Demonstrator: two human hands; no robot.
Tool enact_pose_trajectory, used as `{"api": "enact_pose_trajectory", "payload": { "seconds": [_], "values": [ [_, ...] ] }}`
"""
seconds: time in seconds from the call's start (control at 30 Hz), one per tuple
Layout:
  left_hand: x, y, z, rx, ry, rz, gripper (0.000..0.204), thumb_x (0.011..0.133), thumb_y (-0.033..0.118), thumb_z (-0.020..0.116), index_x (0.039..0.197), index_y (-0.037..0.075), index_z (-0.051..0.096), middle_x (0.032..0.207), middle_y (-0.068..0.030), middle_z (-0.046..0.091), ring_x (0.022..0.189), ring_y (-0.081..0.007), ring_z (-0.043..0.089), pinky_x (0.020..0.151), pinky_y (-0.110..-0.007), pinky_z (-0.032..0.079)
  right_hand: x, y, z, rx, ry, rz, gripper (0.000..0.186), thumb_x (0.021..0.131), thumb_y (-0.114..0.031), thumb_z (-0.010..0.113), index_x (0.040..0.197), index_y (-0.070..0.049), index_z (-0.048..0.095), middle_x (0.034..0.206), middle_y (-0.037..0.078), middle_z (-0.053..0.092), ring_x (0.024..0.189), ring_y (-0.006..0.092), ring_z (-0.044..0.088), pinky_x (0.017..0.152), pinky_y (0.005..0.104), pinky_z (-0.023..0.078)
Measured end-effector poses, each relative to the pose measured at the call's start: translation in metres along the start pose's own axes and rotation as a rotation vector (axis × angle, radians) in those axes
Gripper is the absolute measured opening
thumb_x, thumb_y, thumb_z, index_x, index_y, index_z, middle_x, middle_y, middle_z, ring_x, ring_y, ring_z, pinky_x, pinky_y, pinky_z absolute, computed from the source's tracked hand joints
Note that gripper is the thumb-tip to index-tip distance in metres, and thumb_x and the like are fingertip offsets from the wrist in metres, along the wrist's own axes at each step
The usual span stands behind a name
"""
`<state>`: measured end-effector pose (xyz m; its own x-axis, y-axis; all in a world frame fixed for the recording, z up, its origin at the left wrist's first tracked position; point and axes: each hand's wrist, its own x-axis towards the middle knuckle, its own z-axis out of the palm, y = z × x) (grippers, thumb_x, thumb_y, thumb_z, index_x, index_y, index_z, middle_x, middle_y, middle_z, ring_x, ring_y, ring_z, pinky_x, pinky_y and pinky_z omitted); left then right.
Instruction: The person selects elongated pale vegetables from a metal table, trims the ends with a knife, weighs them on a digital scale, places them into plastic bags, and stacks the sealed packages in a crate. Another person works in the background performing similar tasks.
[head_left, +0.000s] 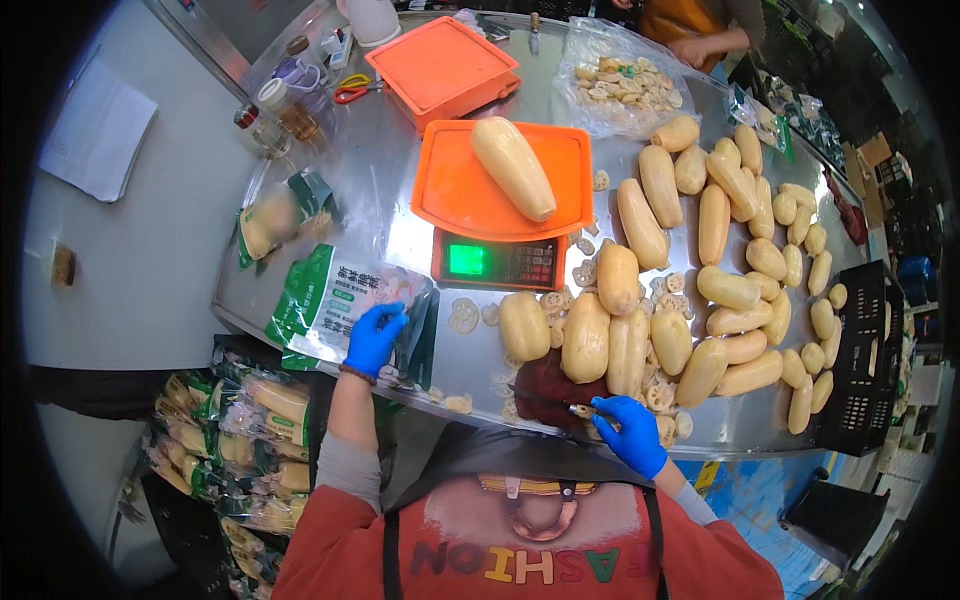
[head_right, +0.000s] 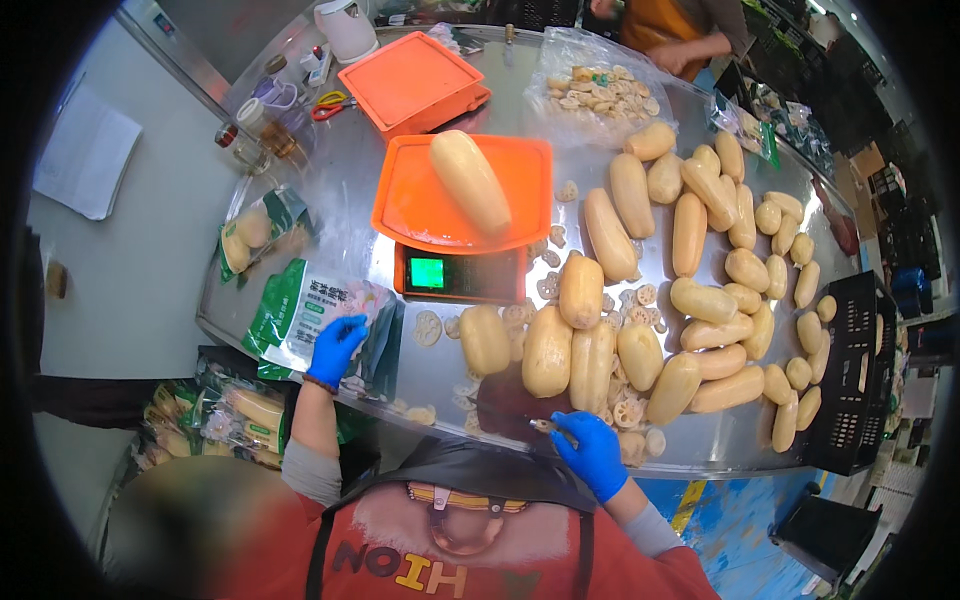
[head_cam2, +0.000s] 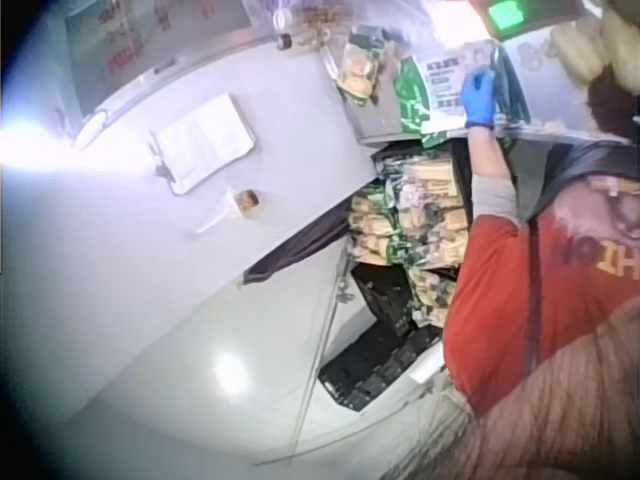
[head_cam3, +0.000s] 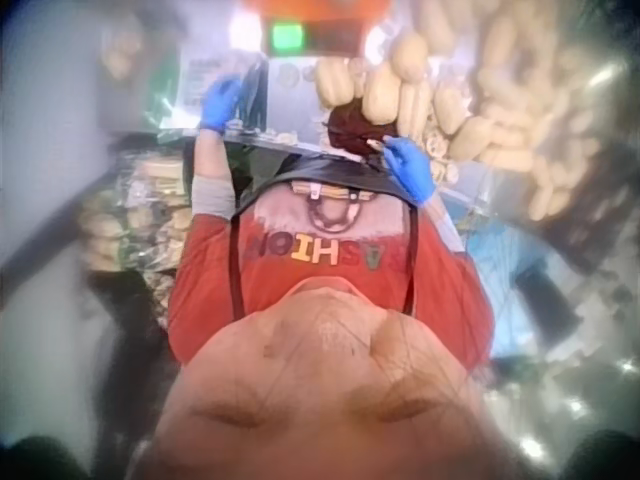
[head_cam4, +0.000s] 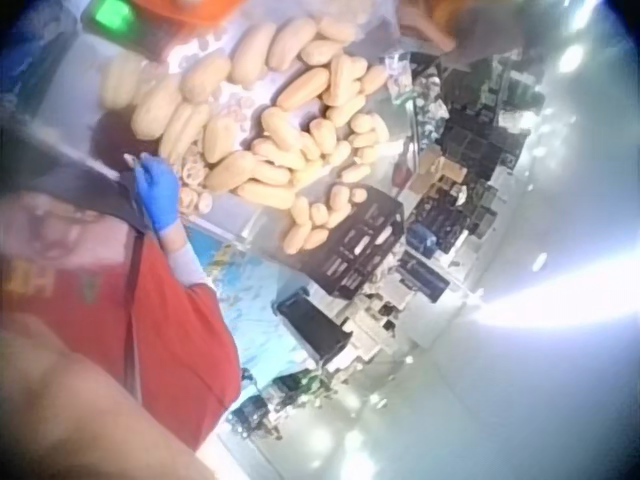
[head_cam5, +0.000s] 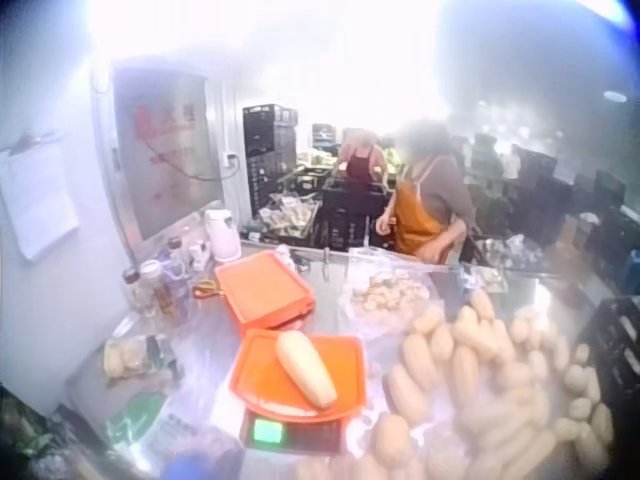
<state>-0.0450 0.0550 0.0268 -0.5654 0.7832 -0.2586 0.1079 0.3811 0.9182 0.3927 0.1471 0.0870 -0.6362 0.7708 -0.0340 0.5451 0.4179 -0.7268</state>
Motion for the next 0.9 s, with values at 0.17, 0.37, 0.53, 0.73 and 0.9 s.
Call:
{"api": "enact_pose_trajectory", "payload": {
  "seconds": [0.17,0.37,0.53,0.73,0.9],
  "values": [
    [0.049,0.102,0.026,0.259,0.059,0.442,0.053,0.076,0.015,0.07,0.124,0.008,0.05,0.124,-0.0107,0.05,0.108,-0.0208,0.051,0.089,-0.031,0.043,-0.021,0.016,-0.001,-0.224,0.001,-0.006,0.036,0.068,-0.018,0.07,0.102,-0.009,0.062,0.095,0.012,0.061,0.084,0.0319,0.058,0.073,0.0405,0.047],
    [0.096,0.183,0.098,0.865,-0.033,0.966,0.072,0.066,0.007,0.07,0.132,0.012,0.042,0.134,-0.0148,0.042,0.122,-0.0357,0.039,0.1,-0.041,0.035,-0.017,0.008,0.011,-0.239,0.01,0.024,0.04,0.067,-0.023,0.071,0.101,-0.009,0.057,0.093,0.013,0.06,0.085,0.0328,0.057,0.071,0.0424,0.046],
    [0.139,0.187,0.133,1.28,-0.025,1.081,0.079,0.066,-0.002,0.061,0.138,0.02,0.036,0.141,-0.0104,0.034,0.13,-0.033,0.031,0.107,-0.049,0.021,-0.009,0.022,0.031,-0.239,0.04,0.003,0.028,0.068,-0.018,0.067,0.092,-0.009,0.058,0.083,0.012,0.06,0.08,0.0312,0.059,0.067,0.0429,0.046],
    [0.154,0.218,0.149,1.392,-0.2,1.038,0.058,0.077,0.003,0.051,0.131,0.024,0.043,0.122,-0.0079,0.048,0.122,-0.0289,0.04,0.107,-0.047,0.022,-0.023,0.022,0.004,-0.018,-0.063,0.157,0.034,0.077,-0.021,0.064,0.107,-0.007,0.058,0.095,0.014,0.062,0.087,0.0286,0.061,0.076,0.0381,0.048],
    [0.153,0.233,0.154,1.457,-0.271,1.057,0.05,0.07,0.01,0.061,0.118,0.018,0.053,0.118,-0.0094,0.049,0.119,-0.0289,0.042,0.107,-0.047,0.022,-0.045,0.023,0.002,0.887,0.081,0.36,0.04,0.086,-0.024,0.06,0.117,-0.002,0.05,0.107,0.013,0.058,0.097,0.0201,0.059,0.085,0.0324,0.046]
  ]
}}
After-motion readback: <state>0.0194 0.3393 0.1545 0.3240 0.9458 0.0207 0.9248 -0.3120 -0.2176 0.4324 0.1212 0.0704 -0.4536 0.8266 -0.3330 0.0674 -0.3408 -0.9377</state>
